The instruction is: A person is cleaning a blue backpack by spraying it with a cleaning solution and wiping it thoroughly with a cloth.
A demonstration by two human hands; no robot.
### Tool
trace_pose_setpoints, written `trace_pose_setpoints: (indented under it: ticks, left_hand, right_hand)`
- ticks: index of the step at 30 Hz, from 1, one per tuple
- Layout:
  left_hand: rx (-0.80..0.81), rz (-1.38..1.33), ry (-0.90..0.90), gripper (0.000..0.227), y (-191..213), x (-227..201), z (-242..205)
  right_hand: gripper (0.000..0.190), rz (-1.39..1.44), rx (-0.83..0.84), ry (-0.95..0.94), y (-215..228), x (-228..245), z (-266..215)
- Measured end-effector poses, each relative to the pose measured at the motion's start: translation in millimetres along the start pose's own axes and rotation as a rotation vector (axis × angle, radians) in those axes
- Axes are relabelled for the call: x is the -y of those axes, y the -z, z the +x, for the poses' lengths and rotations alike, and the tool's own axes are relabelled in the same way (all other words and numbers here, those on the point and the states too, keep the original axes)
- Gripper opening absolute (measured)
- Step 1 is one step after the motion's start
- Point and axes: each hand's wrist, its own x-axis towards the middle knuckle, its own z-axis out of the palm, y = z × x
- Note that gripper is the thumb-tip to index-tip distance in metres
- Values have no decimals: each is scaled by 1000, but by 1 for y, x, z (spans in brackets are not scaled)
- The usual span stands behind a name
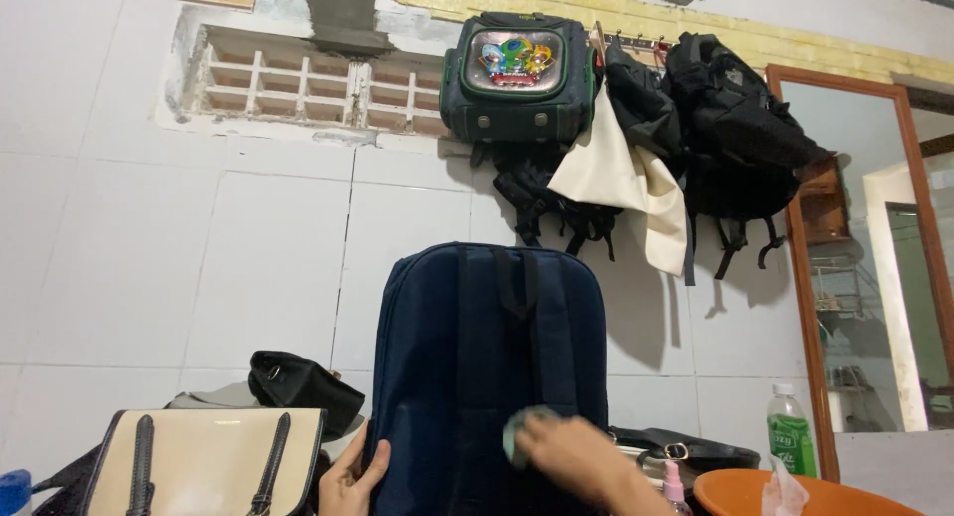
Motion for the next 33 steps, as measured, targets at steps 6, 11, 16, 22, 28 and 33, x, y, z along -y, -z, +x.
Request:
trace_pose_setpoints:
  ticks: [6, 11, 16, 22, 28, 33]
  left_hand:
    - [12, -23, 10, 60, -2, -3, -6]
    - [66, 38, -60, 58, 11, 19, 21]
    - [96, 42, -57, 59, 6, 3, 4]
    - [106, 57, -101, 57, 3, -7, -12]
    - [48, 38, 90, 59, -16, -48, -55]
    - [83, 130, -38, 63, -9, -29, -42]
  right_hand:
    - [24, 124, -650, -386, 112, -53, 4]
    - [28, 376, -854, -620, 178, -53, 7]
    - [9, 625, -699, -842, 155, -47, 15]
    - [6, 493, -338, -643, 64, -4, 5]
    - [13, 532, -110, -679, -11, 13, -18]
    - [29, 476, 80, -521, -15, 3, -29]
